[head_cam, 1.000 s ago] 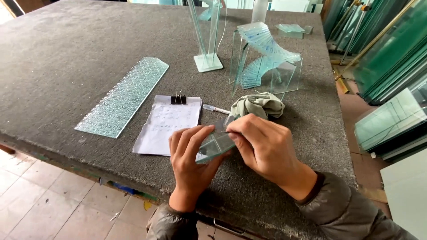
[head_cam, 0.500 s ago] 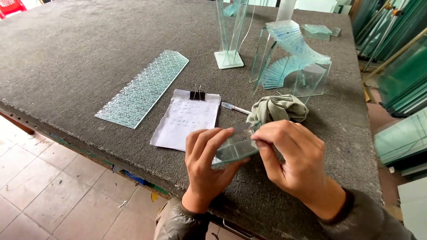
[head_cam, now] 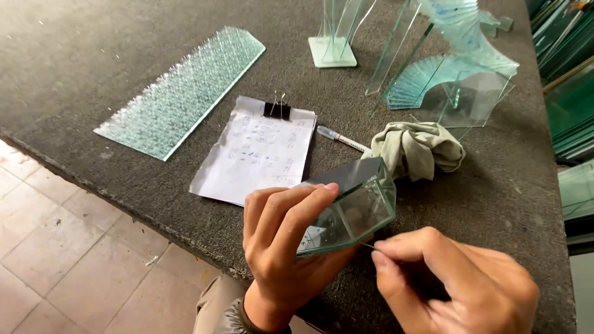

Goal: Scraping excess dried silicone from the edges of a small glass container using a utility blade to clean the joints.

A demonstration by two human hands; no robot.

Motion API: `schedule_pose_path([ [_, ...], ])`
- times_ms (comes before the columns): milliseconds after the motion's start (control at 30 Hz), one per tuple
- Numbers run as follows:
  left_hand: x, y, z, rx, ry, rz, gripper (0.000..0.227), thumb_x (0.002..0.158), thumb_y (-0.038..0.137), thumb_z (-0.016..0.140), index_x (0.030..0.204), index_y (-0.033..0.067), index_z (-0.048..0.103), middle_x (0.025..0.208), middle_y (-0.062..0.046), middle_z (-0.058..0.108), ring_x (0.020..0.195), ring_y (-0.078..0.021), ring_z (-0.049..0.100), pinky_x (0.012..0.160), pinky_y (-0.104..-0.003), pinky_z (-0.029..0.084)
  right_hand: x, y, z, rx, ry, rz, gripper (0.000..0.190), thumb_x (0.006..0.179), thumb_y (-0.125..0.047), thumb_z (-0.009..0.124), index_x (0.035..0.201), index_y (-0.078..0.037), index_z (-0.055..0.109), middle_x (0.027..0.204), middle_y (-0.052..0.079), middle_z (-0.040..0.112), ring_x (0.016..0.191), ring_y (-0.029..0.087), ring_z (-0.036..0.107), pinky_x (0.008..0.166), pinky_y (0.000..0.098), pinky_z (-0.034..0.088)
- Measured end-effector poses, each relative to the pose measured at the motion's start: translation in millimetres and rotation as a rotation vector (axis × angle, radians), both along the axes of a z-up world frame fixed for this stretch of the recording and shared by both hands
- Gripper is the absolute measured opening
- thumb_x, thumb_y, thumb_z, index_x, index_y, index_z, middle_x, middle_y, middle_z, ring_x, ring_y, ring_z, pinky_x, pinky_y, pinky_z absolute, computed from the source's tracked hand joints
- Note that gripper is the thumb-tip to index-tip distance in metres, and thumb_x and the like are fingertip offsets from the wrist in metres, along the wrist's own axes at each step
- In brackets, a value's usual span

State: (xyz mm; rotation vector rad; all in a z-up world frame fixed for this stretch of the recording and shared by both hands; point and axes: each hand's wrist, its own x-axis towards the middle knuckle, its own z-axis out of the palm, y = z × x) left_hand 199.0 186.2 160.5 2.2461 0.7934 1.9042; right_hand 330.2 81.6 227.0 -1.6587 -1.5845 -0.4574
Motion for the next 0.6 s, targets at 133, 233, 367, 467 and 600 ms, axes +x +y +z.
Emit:
schedule_pose_path([
  [133, -1.1, 0.3, -3.9, 0.012, 0.018, 0.011, 0.047, 0.095, 0.042, 0.091, 0.126, 0.0122, 0.073, 0.113, -0.006, 0.079, 0.096, -0.0224, 0.077, 0.092, -0.037, 0.055, 4.1, -5.5, -4.9, -0.056, -0.002, -0.038, 0.012, 0.088, -0.012, 0.078, 0.076, -0.015, 0.077, 0.061, -0.007, 0.072, 0.046, 0.01, 0.058, 0.053, 0.0287, 0.047],
  [233, -1.7, 0.2, -5.5, 0.006, 0.039, 0.006, 0.047, 0.094, 0.042, 0.094, 0.127, 0.0136, 0.074, 0.117, -0.007, 0.079, 0.096, -0.0255, 0.074, 0.09, -0.039, 0.057, 6.2, -7.8, -4.6, -0.083, -0.01, -0.118, 0.01, 0.091, -0.016, 0.08, 0.081, -0.017, 0.08, 0.064, -0.006, 0.073, 0.047, 0.011, 0.059, 0.055, 0.0289, 0.045],
  [367, -1.3, -0.7, -5.1, 0.016, 0.05, 0.006, 0.047, 0.095, 0.041, 0.094, 0.127, 0.0134, 0.074, 0.114, -0.007, 0.079, 0.093, -0.0243, 0.073, 0.087, -0.039, 0.056, 5.9, -6.7, -3.6, -0.072, -0.037, -0.097, 0.011, 0.091, -0.011, 0.078, 0.08, -0.013, 0.079, 0.061, -0.004, 0.071, 0.046, 0.011, 0.057, 0.054, 0.0309, 0.045],
  [467, -0.9, -0.5, -4.9, 0.016, 0.059, 0.017, 0.047, 0.096, 0.043, 0.093, 0.127, 0.0132, 0.074, 0.114, -0.008, 0.079, 0.092, -0.0237, 0.073, 0.087, -0.04, 0.055, 6.2, -6.6, -0.5, -0.088, -0.028, -0.124, 0.013, 0.092, -0.012, 0.079, 0.08, -0.014, 0.079, 0.058, -0.003, 0.069, 0.046, 0.011, 0.057, 0.053, 0.0289, 0.044],
  [600, -0.4, -0.3, -4.3, 0.024, 0.06, 0.016, 0.046, 0.096, 0.043, 0.092, 0.126, 0.0128, 0.074, 0.112, -0.008, 0.08, 0.091, -0.023, 0.075, 0.086, -0.041, 0.054, 4.3, -7.9, -0.4, -0.104, -0.031, -0.13, 0.013, 0.092, -0.013, 0.079, 0.079, -0.015, 0.079, 0.053, -0.002, 0.065, 0.044, 0.012, 0.056, 0.055, 0.0311, 0.047],
])
